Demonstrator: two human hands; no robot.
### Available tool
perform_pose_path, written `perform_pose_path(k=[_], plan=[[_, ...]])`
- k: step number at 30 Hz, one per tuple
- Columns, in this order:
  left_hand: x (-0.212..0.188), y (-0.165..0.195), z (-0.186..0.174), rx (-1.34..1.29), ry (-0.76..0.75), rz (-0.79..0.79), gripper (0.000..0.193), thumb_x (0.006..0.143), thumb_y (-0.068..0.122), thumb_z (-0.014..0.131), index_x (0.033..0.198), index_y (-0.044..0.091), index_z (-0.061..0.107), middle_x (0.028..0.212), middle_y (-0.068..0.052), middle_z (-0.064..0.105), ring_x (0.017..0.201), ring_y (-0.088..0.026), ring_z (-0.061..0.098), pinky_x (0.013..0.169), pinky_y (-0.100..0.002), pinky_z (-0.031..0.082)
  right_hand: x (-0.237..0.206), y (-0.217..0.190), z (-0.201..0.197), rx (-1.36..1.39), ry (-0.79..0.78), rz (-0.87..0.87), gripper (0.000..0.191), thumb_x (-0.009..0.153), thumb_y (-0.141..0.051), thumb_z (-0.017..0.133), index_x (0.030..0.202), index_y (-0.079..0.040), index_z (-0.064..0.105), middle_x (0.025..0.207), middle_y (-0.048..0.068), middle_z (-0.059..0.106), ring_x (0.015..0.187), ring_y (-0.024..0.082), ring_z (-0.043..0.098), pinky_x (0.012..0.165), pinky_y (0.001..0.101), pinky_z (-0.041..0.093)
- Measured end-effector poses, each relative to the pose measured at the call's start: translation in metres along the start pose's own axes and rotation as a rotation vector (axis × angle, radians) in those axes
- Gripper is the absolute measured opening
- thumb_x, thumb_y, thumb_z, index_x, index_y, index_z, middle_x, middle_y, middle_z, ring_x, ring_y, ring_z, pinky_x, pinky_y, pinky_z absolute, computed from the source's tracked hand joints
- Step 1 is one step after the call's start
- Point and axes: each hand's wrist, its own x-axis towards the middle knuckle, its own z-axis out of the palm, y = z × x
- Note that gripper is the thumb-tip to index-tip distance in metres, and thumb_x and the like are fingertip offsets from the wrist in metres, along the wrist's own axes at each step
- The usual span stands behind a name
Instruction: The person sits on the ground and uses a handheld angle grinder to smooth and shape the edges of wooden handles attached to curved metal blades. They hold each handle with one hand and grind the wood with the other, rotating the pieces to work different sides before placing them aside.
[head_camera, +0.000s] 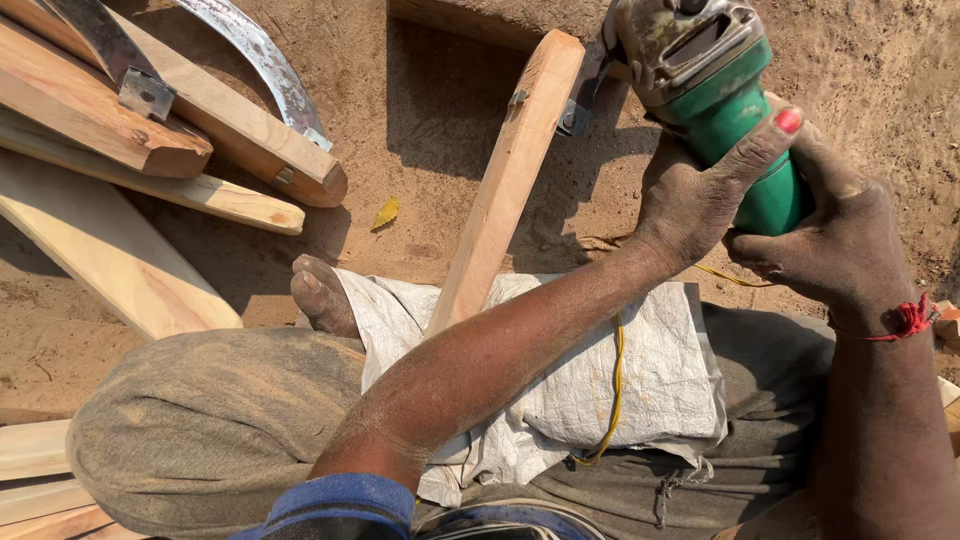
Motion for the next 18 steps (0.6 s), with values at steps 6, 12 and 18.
perform_pose_path(k=[6, 12, 18], plan=[[-0.007, -0.012, -0.001, 0.088, -0.030, -0.086, 0.059, 0.095, 0.051, 0.076, 0.121, 0.000, 0.062, 0.102, -0.011, 0.069, 0.097, -0.019, 0.072, 0.088, -0.033, 0.062, -0.007, -0.003, -0.002, 0.087, 0.045, -0.013, 0.098, 0.062, -0.009, 0.085, 0.155, -0.009, 0.054, 0.117, 0.017, 0.073, 0.098, 0.022, 0.073, 0.081, 0.0361, 0.062], [0.003, -0.009, -0.005, 0.005, -0.125, -0.036, 0.069, 0.097, 0.058, 0.076, 0.125, -0.004, 0.062, 0.108, -0.013, 0.068, 0.101, -0.020, 0.070, 0.094, -0.036, 0.060, -0.006, -0.015, 0.000, 0.056, 0.088, -0.062, 0.102, 0.064, -0.006, 0.083, 0.160, -0.013, 0.050, 0.122, 0.018, 0.074, 0.103, 0.024, 0.074, 0.087, 0.0396, 0.062], [0.013, -0.010, -0.009, 0.141, -0.124, 0.041, 0.085, 0.093, 0.071, 0.066, 0.136, -0.002, 0.054, 0.120, -0.014, 0.064, 0.117, -0.021, 0.068, 0.103, -0.036, 0.058, -0.003, -0.019, 0.010, 0.038, 0.145, -0.093, 0.101, 0.073, -0.014, 0.087, 0.165, -0.013, 0.046, 0.133, 0.018, 0.072, 0.113, 0.025, 0.074, 0.096, 0.0393, 0.062]])
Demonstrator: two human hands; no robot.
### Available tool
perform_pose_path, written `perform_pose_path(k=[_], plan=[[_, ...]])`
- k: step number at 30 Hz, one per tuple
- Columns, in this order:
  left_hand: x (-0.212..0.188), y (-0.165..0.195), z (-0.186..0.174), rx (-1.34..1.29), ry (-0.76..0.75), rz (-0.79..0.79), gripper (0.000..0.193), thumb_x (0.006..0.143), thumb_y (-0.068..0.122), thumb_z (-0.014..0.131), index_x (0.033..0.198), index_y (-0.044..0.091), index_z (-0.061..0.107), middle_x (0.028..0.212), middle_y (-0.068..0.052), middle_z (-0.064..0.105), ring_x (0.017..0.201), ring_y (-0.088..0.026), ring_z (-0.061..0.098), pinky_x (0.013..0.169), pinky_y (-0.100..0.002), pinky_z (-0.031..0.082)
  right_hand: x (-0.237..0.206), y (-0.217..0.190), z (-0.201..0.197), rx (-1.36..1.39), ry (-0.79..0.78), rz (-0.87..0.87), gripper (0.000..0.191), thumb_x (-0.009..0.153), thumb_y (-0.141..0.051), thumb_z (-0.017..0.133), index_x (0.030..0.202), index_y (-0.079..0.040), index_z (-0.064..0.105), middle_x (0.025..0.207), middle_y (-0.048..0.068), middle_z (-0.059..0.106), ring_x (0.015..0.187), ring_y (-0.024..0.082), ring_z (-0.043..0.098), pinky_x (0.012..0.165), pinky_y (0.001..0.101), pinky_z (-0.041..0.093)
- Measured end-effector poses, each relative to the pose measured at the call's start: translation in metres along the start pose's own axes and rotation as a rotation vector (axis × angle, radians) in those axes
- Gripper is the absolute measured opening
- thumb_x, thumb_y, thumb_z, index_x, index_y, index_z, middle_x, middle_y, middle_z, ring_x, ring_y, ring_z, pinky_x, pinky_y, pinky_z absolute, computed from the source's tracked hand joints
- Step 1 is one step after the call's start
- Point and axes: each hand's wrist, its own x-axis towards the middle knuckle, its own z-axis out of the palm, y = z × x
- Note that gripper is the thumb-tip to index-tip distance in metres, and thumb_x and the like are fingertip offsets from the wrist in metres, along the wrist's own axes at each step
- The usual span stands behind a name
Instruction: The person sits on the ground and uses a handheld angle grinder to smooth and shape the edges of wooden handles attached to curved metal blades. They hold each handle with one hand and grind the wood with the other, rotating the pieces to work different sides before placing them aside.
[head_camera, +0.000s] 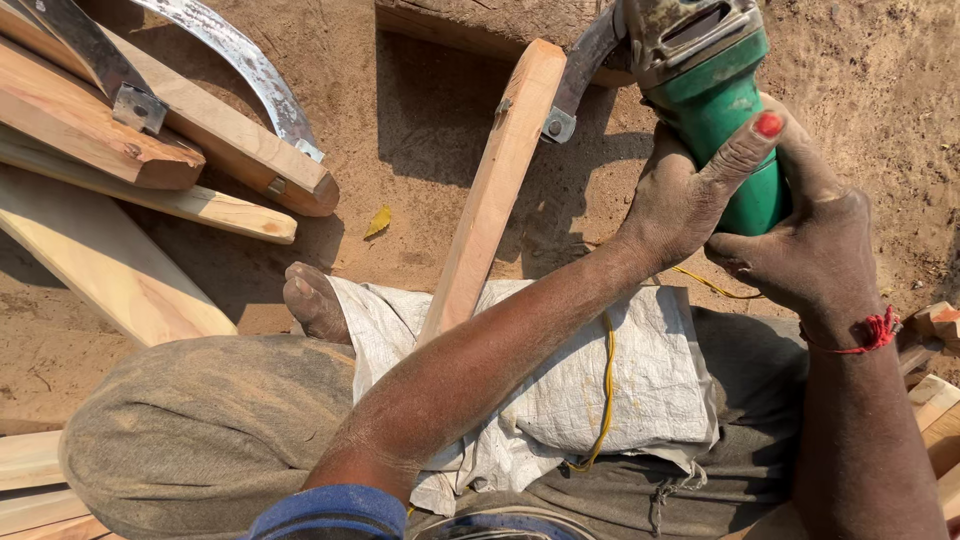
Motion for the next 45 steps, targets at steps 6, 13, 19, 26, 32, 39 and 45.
perform_pose_path(k=[6, 13, 19, 26, 32, 39, 45], plan=[[0.008, -0.004, -0.001, 0.230, -0.018, -0.180, 0.107, 0.084, 0.084, 0.047, 0.134, -0.010, 0.046, 0.107, -0.020, 0.069, 0.098, -0.024, 0.075, 0.081, -0.037, 0.065, 0.012, -0.010, 0.000, 0.009, 0.057, -0.109, 0.093, 0.082, -0.021, 0.091, 0.161, -0.010, 0.045, 0.138, 0.020, 0.070, 0.120, 0.028, 0.072, 0.100, 0.0402, 0.061], [0.008, -0.004, -0.003, 0.258, -0.075, -0.338, 0.105, 0.088, 0.084, 0.052, 0.127, -0.014, 0.053, 0.110, -0.025, 0.065, 0.104, -0.029, 0.075, 0.086, -0.040, 0.066, 0.024, -0.028, -0.009, 0.174, 0.017, 0.206, 0.095, 0.074, -0.020, 0.089, 0.159, -0.014, 0.047, 0.130, 0.013, 0.072, 0.096, 0.021, 0.073, 0.072, 0.0380, 0.063], [0.006, 0.001, 0.000, 0.114, -0.018, -0.055, 0.108, 0.087, 0.082, 0.058, 0.136, -0.013, 0.047, 0.117, -0.024, 0.065, 0.107, -0.028, 0.072, 0.092, -0.040, 0.063, 0.022, -0.026, -0.010, 0.194, -0.031, 0.199, 0.097, 0.079, -0.012, 0.088, 0.167, -0.016, 0.049, 0.120, 0.013, 0.076, 0.084, 0.013, 0.072, 0.065, 0.0288, 0.061], [0.006, 0.009, -0.006, 0.250, -0.039, -0.211, 0.102, 0.087, 0.079, 0.057, 0.127, -0.014, 0.056, 0.113, -0.024, 0.070, 0.105, -0.027, 0.075, 0.090, -0.039, 0.063, 0.017, -0.025, -0.005, 0.049, 0.021, -0.043, 0.089, 0.077, -0.015, 0.091, 0.156, -0.011, 0.050, 0.120, 0.017, 0.074, 0.098, 0.021, 0.071, 0.078, 0.0360, 0.060], [0.002, 0.005, -0.004, 0.208, -0.078, -0.143, 0.105, 0.085, 0.085, 0.054, 0.125, -0.012, 0.049, 0.105, -0.019, 0.068, 0.097, -0.025, 0.074, 0.081, -0.037, 0.064, 0.009, -0.015, -0.002, 0.101, -0.015, 0.193, 0.093, 0.075, -0.022, 0.090, 0.158, -0.013, 0.050, 0.116, 0.013, 0.075, 0.093, 0.021, 0.074, 0.076, 0.0353, 0.061], [0.003, 0.000, -0.009, 0.272, -0.187, -0.414, 0.093, 0.092, 0.079, 0.055, 0.110, -0.011, 0.072, 0.097, -0.024, 0.079, 0.093, -0.027, 0.076, 0.082, -0.039, 0.066, -0.001, 0.000, 0.003, 0.106, 0.021, 0.086, 0.091, 0.079, -0.025, 0.090, 0.160, -0.010, 0.050, 0.129, 0.015, 0.073, 0.111, 0.022, 0.073, 0.092, 0.0372, 0.061], [0.001, 0.001, -0.005, 0.226, -0.120, -0.271, 0.094, 0.084, 0.081, 0.055, 0.122, -0.005, 0.062, 0.106, -0.021, 0.074, 0.098, -0.025, 0.076, 0.083, -0.037, 0.063, -0.002, 0.002, 0.002, 0.099, 0.000, 0.210, 0.097, 0.073, -0.025, 0.088, 0.161, -0.015, 0.047, 0.121, 0.015, 0.074, 0.103, 0.023, 0.075, 0.085, 0.0374, 0.062]])
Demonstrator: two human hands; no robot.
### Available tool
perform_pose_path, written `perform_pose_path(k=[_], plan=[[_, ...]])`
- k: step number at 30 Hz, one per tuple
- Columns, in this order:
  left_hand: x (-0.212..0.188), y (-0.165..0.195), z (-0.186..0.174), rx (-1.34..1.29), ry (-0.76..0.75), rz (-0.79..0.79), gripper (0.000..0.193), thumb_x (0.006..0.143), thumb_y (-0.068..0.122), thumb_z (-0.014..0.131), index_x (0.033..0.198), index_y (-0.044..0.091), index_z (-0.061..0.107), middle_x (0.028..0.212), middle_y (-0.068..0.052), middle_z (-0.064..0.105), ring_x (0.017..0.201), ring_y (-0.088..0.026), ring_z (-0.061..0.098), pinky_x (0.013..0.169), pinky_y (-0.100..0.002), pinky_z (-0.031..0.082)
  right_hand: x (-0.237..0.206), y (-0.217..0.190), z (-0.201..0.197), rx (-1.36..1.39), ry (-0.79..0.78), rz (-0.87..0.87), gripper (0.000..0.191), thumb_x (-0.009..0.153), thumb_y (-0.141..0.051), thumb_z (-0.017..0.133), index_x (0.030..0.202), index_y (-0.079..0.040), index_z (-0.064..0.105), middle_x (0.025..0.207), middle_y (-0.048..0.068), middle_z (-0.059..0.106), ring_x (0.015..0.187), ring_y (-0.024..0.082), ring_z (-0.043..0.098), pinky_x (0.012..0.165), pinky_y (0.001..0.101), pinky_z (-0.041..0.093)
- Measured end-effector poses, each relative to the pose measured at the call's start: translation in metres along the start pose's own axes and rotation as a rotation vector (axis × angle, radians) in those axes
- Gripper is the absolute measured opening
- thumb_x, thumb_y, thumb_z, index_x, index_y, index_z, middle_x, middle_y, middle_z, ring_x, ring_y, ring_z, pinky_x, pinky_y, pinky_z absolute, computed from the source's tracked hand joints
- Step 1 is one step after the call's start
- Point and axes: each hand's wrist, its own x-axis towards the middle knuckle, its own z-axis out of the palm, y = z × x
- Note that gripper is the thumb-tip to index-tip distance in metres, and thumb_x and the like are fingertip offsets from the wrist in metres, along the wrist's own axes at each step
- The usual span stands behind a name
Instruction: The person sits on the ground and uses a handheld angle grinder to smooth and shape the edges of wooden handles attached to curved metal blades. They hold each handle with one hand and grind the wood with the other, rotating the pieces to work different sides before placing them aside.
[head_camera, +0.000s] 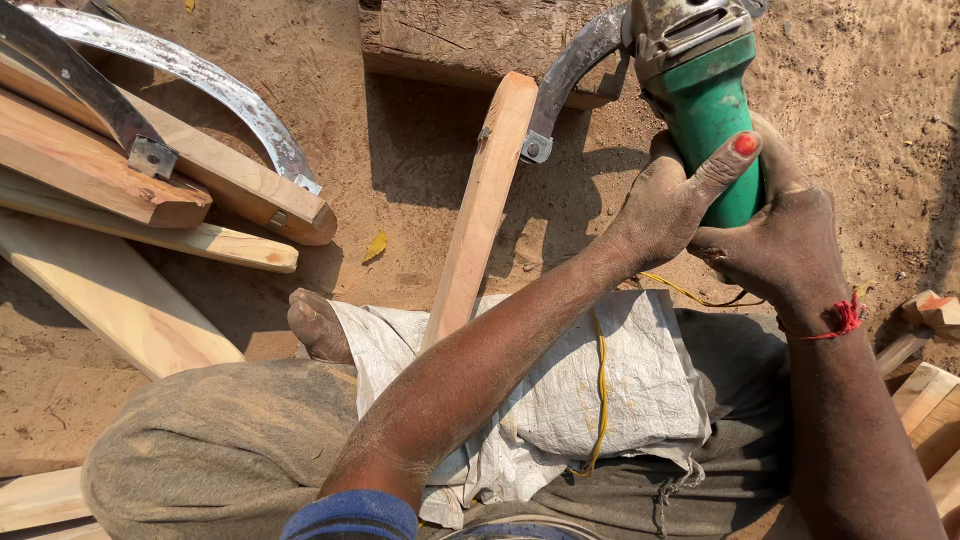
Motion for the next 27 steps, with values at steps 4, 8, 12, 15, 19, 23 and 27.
perform_pose_path(k=[4, 8, 12, 15, 19, 23, 27], plan=[[-0.003, 0.001, 0.001, -0.042, -0.049, -0.003, 0.098, 0.085, 0.079, 0.058, 0.130, -0.008, 0.051, 0.113, -0.022, 0.069, 0.102, -0.025, 0.073, 0.086, -0.037, 0.062, -0.002, 0.006, 0.000, -0.024, 0.002, -0.001, 0.101, 0.068, -0.022, 0.086, 0.160, -0.014, 0.047, 0.120, 0.016, 0.074, 0.105, 0.023, 0.074, 0.089, 0.0385, 0.061], [-0.007, 0.001, 0.004, -0.008, 0.031, -0.016, 0.099, 0.088, 0.077, 0.057, 0.132, -0.012, 0.051, 0.112, -0.022, 0.070, 0.100, -0.026, 0.075, 0.085, -0.036, 0.063, 0.001, 0.006, -0.001, -0.059, -0.024, 0.054, 0.098, 0.070, -0.028, 0.088, 0.159, -0.017, 0.049, 0.119, 0.016, 0.074, 0.101, 0.024, 0.074, 0.086, 0.0402, 0.061], [-0.008, 0.000, 0.001, -0.016, 0.128, 0.142, 0.098, 0.092, 0.075, 0.058, 0.141, -0.008, 0.045, 0.125, -0.021, 0.063, 0.114, -0.024, 0.068, 0.097, -0.035, 0.057, 0.010, -0.006, 0.001, -0.052, -0.003, -0.124, 0.096, 0.071, -0.027, 0.092, 0.156, -0.013, 0.050, 0.130, 0.017, 0.072, 0.116, 0.026, 0.072, 0.095, 0.0412, 0.058], [-0.009, 0.002, -0.003, -0.008, 0.085, -0.225, 0.093, 0.098, 0.068, 0.058, 0.127, -0.021, 0.056, 0.114, -0.032, 0.062, 0.102, -0.033, 0.067, 0.088, -0.044, 0.060, 0.013, -0.016, 0.002, -0.030, -0.028, -0.043, 0.095, 0.072, -0.028, 0.089, 0.157, -0.015, 0.049, 0.128, 0.016, 0.073, 0.112, 0.025, 0.074, 0.095, 0.0399, 0.060], [-0.011, 0.012, -0.007, -0.062, 0.180, 0.149, 0.095, 0.092, 0.076, 0.056, 0.139, -0.006, 0.044, 0.121, -0.020, 0.062, 0.109, -0.022, 0.068, 0.091, -0.035, 0.059, 0.017, -0.019, 0.000, -0.106, -0.078, -0.129, 0.101, 0.068, -0.025, 0.091, 0.158, -0.017, 0.046, 0.126, 0.020, 0.072, 0.111, 0.031, 0.072, 0.096, 0.0439, 0.057], [-0.007, 0.024, -0.018, -0.034, 0.160, -0.011, 0.090, 0.088, 0.074, 0.060, 0.120, -0.009, 0.061, 0.104, -0.019, 0.070, 0.092, -0.023, 0.073, 0.079, -0.036, 0.062, 0.022, -0.012, 0.003, 0.060, -0.065, -0.197, 0.115, 0.068, -0.015, 0.088, 0.167, -0.018, 0.030, 0.140, 0.020, 0.066, 0.123, 0.028, 0.067, 0.101, 0.0420, 0.056], [0.001, 0.026, -0.027, -0.017, 0.094, -0.182, 0.087, 0.081, 0.073, 0.062, 0.117, -0.006, 0.060, 0.101, -0.017, 0.071, 0.091, -0.023, 0.075, 0.076, -0.038, 0.064, 0.026, -0.003, 0.013, 0.301, -0.025, -0.224, 0.119, 0.067, -0.004, 0.083, 0.171, -0.017, 0.027, 0.155, 0.018, 0.059, 0.134, 0.024, 0.061, 0.107, 0.0381, 0.055]])
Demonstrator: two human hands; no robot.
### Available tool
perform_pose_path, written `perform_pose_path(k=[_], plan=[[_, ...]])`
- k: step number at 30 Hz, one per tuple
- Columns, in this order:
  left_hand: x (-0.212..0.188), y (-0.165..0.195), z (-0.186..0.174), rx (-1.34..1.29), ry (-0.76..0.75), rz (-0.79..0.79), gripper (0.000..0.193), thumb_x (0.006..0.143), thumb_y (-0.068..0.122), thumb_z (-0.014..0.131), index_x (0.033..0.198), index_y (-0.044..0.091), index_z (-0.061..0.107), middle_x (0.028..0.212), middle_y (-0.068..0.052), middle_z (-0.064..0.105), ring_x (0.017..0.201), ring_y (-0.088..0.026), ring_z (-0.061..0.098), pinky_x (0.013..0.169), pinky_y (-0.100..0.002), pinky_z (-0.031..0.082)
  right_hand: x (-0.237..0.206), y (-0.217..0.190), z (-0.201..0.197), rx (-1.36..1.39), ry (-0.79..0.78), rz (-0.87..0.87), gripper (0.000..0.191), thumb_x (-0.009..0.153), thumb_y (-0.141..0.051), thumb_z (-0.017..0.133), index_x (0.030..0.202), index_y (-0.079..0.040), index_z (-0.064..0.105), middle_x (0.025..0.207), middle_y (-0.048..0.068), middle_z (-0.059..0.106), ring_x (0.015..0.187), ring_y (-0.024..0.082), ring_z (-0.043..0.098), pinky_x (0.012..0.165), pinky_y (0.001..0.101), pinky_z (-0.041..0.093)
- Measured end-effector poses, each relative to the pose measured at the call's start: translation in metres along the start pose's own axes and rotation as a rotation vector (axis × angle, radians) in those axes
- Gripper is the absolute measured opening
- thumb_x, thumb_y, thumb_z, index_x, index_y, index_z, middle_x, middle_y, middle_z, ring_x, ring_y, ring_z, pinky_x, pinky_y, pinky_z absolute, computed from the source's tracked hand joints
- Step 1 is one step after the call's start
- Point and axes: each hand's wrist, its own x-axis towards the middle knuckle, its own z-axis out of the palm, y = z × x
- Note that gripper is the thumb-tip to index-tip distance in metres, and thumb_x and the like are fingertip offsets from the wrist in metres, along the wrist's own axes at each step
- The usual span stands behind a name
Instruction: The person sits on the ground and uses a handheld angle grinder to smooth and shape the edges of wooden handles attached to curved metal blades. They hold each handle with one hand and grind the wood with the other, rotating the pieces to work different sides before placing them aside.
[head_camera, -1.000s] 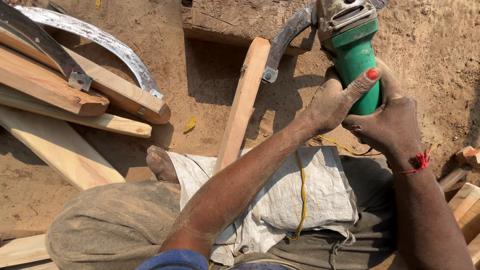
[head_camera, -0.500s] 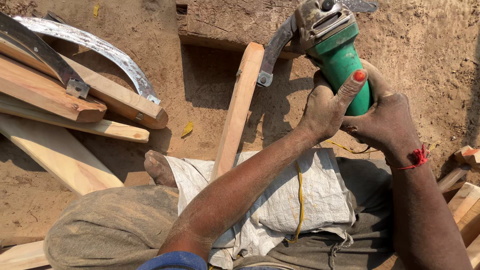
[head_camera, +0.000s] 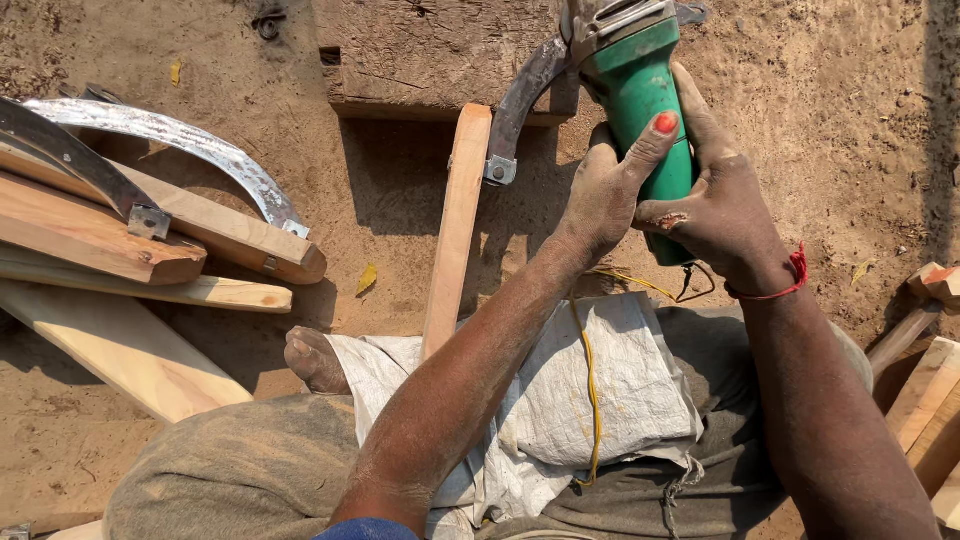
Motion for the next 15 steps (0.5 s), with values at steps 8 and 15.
perform_pose_path(k=[8, 15], plan=[[0.011, -0.012, 0.002, 0.078, 0.048, 0.053, 0.095, 0.088, 0.083, 0.050, 0.104, -0.009, 0.066, 0.094, -0.015, 0.066, 0.085, -0.019, 0.064, 0.072, -0.035, 0.054, 0.009, -0.003, 0.000, -0.091, 0.100, 0.188, 0.114, 0.068, -0.013, 0.082, 0.168, -0.022, 0.029, 0.134, 0.014, 0.070, 0.107, 0.021, 0.072, 0.090, 0.0341, 0.060], [0.006, -0.021, -0.023, 0.067, 0.041, 0.056, 0.085, 0.087, 0.085, 0.048, 0.089, 0.001, 0.064, 0.081, -0.006, 0.057, 0.076, -0.014, 0.054, 0.064, -0.032, 0.046, 0.016, -0.008, 0.019, -0.131, 0.026, 0.280, 0.112, 0.063, -0.021, 0.084, 0.163, -0.031, 0.033, 0.122, 0.016, 0.074, 0.102, 0.027, 0.075, 0.087, 0.0387, 0.059]])
